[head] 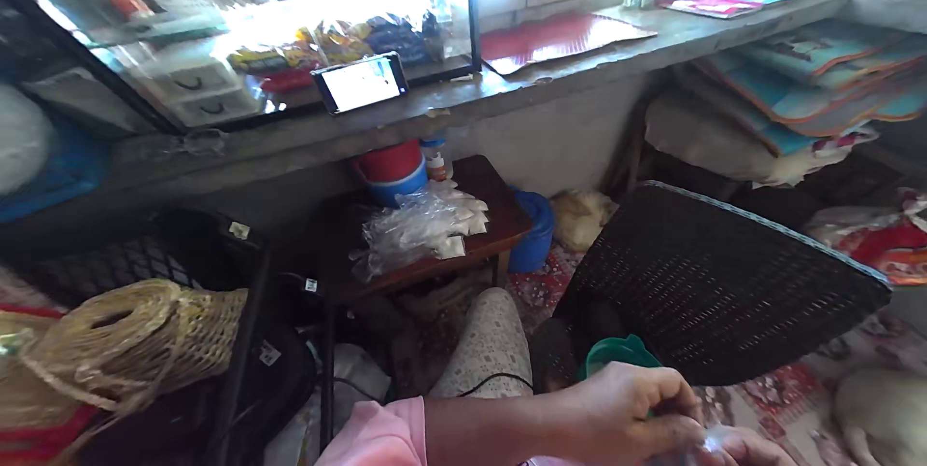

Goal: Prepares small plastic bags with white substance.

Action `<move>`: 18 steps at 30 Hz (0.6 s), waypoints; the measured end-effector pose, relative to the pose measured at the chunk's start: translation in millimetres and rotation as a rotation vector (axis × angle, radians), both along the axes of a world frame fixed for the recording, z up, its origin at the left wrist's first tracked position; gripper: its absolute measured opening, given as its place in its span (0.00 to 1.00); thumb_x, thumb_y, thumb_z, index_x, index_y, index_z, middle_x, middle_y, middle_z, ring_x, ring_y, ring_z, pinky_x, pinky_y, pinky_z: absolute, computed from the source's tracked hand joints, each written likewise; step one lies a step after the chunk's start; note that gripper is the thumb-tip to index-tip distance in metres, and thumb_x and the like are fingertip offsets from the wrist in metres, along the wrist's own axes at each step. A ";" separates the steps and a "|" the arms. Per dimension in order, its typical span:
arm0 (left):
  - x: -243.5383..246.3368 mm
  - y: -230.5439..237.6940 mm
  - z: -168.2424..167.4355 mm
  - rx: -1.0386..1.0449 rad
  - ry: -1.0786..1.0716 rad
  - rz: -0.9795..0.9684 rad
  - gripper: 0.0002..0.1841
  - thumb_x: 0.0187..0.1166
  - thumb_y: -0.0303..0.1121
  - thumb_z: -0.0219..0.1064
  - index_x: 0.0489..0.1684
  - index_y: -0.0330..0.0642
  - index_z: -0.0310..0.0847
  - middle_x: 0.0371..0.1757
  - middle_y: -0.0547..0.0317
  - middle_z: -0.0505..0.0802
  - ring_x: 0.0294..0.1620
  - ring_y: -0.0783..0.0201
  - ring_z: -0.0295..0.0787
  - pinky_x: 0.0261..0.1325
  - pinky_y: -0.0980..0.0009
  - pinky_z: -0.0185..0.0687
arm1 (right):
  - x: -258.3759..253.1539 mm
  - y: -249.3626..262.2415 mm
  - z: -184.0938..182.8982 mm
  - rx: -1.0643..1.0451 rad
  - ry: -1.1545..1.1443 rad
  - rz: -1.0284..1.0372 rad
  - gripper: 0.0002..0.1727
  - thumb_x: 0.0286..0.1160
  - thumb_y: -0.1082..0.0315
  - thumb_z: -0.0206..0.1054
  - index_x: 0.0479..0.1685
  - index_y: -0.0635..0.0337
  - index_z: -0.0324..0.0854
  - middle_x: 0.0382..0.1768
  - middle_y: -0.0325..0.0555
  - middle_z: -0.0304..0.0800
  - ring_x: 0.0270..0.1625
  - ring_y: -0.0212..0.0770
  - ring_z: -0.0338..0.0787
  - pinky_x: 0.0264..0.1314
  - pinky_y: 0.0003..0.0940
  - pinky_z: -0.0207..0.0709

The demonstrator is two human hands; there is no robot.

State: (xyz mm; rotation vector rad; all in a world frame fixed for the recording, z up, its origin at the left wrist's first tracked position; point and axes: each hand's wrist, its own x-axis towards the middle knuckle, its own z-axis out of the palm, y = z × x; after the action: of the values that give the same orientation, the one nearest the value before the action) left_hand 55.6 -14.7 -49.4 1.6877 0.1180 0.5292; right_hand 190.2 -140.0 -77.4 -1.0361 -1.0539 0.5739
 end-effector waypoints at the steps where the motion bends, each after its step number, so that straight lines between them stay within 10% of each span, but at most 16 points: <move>1: 1.5 -1.4 -1.1 0.043 0.003 0.012 0.08 0.88 0.25 0.58 0.49 0.25 0.78 0.34 0.46 0.86 0.28 0.64 0.83 0.33 0.69 0.83 | -0.2 0.9 -0.1 0.005 -0.028 -0.004 0.04 0.79 0.66 0.72 0.47 0.45 0.87 0.42 0.22 0.91 0.43 0.21 0.89 0.51 0.22 0.85; 18: 5.8 7.4 -6.4 -0.059 -0.090 0.041 0.09 0.85 0.26 0.63 0.49 0.25 0.78 0.36 0.50 0.87 0.30 0.69 0.82 0.36 0.74 0.81 | 3.9 6.4 -3.2 0.018 0.004 -0.005 0.07 0.81 0.68 0.70 0.52 0.47 0.85 0.46 0.25 0.91 0.46 0.25 0.89 0.52 0.25 0.86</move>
State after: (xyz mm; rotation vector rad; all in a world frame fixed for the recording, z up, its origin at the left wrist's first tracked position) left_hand 61.3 -7.3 -55.8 1.6039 0.1018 0.6261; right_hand 194.1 -133.6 -80.6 -1.0214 -1.0510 0.5619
